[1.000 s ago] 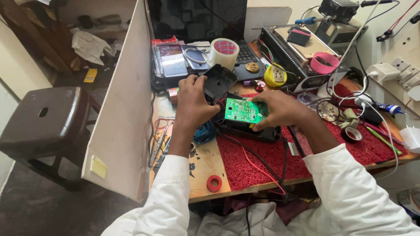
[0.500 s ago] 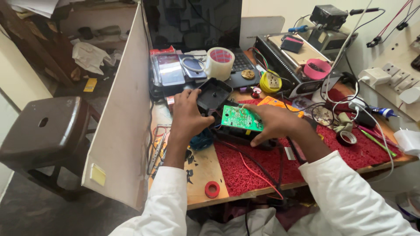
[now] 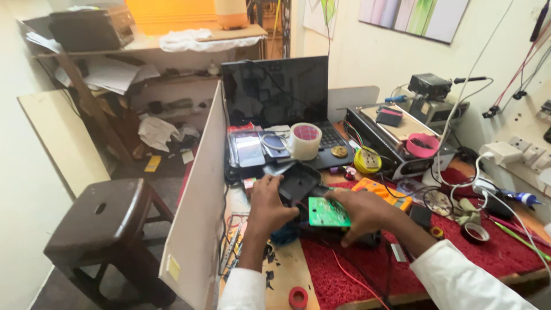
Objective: The person disassembles a black electronic device, removes the circuit board, and reassembles the device by placing the board back into the casing and closing it. The person handles the device casing, circuit board, and wires throughout the process.
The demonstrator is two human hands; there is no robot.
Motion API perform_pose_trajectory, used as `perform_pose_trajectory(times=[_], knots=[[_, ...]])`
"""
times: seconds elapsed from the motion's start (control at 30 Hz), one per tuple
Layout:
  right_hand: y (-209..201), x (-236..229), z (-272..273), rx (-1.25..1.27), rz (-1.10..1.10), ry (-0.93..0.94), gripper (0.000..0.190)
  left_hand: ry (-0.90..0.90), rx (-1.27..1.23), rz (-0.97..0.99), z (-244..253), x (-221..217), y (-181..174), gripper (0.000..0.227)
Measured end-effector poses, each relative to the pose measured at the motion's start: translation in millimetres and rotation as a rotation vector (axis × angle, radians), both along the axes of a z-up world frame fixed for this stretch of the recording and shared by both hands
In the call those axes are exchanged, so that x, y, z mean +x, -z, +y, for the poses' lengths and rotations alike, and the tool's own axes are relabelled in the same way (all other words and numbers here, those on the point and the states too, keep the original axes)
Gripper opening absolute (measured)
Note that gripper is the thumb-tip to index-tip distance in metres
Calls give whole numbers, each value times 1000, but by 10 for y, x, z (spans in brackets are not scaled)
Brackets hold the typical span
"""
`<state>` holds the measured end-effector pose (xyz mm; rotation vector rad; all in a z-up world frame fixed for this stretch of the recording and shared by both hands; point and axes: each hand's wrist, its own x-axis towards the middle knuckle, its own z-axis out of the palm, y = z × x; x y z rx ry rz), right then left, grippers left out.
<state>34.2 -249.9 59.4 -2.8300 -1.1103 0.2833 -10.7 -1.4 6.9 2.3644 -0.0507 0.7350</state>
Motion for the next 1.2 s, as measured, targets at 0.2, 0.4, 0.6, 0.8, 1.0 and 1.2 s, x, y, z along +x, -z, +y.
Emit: perform_pose_trajectory(times=[0.2,0.4,0.6,0.8,1.0,1.2], knots=[[-130,-218,-248,46,84,-127,116,1,-41,45,-229,-479,-57,90],[-98,-367,-347,3,70,-190,118,-59,-51,121,-486,-821,-76,85],[-297,-366,-699,188,223,-66,122,-66,-9,193,-458,-919,-95,90],[-226,-491,-1422,486,292,228,112,-34,13,252,-370,-888,54,94],[212,-683,-1651,630,70,269,89,-14,77,211,-458,-925,-105,83],[520,-1003,-1618,790,-58,461,71,325,176,139,-969,-933,-311,79]])
